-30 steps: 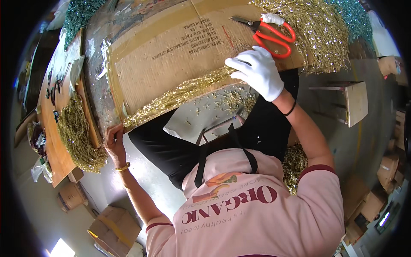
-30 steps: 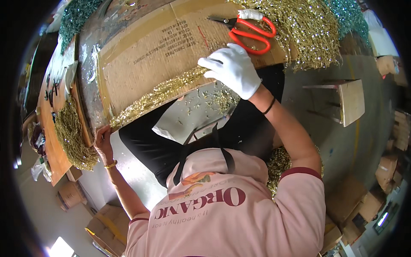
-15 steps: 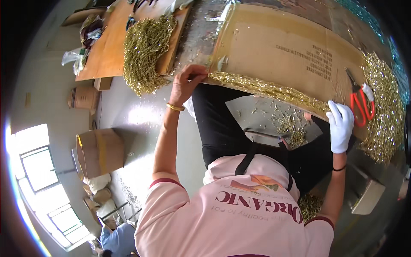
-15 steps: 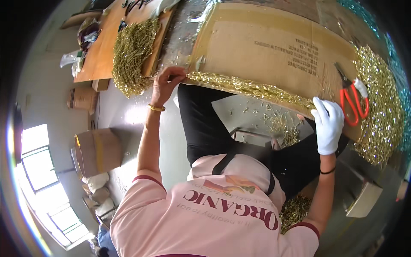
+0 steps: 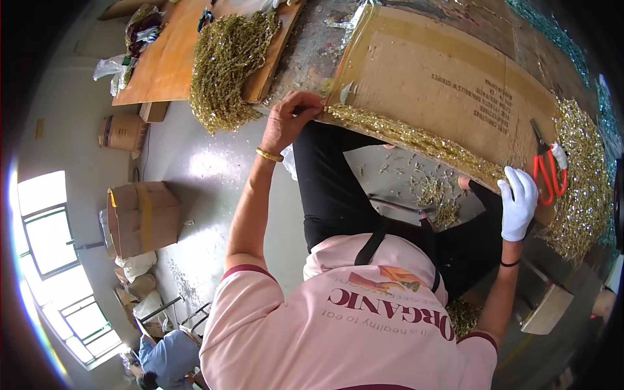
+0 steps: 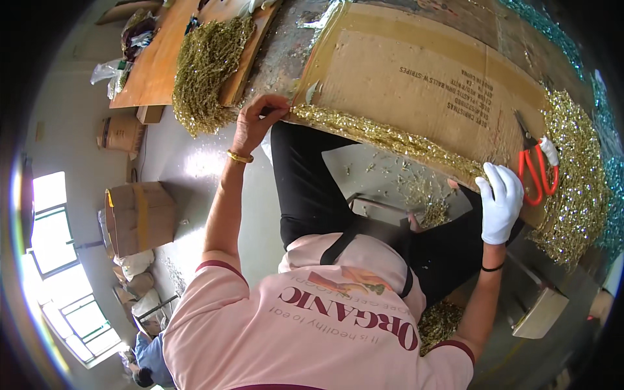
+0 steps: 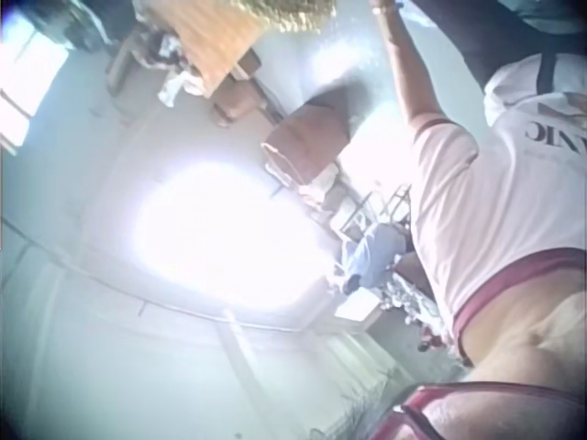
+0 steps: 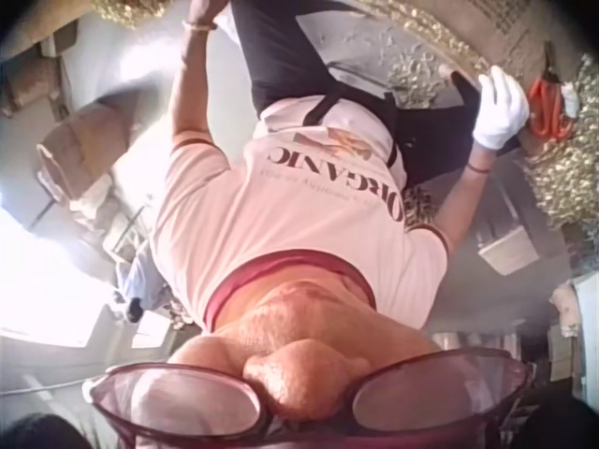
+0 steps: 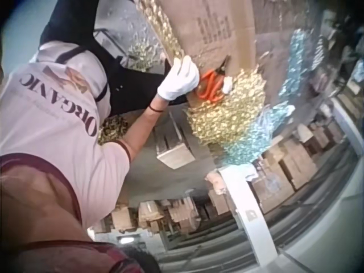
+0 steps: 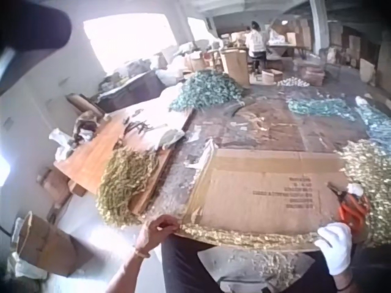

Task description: Cutting gold tinsel to length and packing it into plastic bags at a manufacturing workstation.

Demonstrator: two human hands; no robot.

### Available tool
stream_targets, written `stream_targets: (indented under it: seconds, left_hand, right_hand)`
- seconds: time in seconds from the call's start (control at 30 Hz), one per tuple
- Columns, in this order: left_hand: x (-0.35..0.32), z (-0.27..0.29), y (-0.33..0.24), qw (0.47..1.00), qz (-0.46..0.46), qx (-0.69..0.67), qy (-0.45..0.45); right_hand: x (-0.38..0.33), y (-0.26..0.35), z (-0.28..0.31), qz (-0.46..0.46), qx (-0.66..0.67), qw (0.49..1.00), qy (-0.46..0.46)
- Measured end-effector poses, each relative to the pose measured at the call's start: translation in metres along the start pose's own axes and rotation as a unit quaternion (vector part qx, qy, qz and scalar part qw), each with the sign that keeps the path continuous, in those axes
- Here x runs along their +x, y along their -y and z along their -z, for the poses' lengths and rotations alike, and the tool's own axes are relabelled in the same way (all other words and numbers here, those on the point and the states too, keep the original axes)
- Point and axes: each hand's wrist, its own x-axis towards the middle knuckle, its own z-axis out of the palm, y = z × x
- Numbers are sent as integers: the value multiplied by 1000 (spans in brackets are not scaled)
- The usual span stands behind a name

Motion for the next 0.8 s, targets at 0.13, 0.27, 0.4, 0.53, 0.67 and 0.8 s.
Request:
stream_targets:
  seconds: [0.13, 0.27, 0.4, 0.53, 0.67, 0.8]
  left_hand:
    - [-4, 5, 2, 1000, 13, -13, 5]
    - [-9, 6, 3, 999, 26, -17, -9]
    - [8, -27, -45, 970, -103, 172, -134]
    - [5, -82, -135, 940, -266, 210, -26]
    - [12, -181, -163, 896, -401, 142, 128]
    - [12, -246, -141, 905, -391, 131, 107]
  right_hand:
    - [1, 4, 1, 1, 9, 1000, -2]
    - [0, 7, 3, 5, 7, 1000, -7]
    - [-5, 0, 12, -13, -3, 1000, 2]
    - [7, 7, 7, -4, 30, 999, -20]
    - [10, 6, 0, 1, 41, 998, -45]
    - [10, 8, 6, -27, 46, 999, 2]
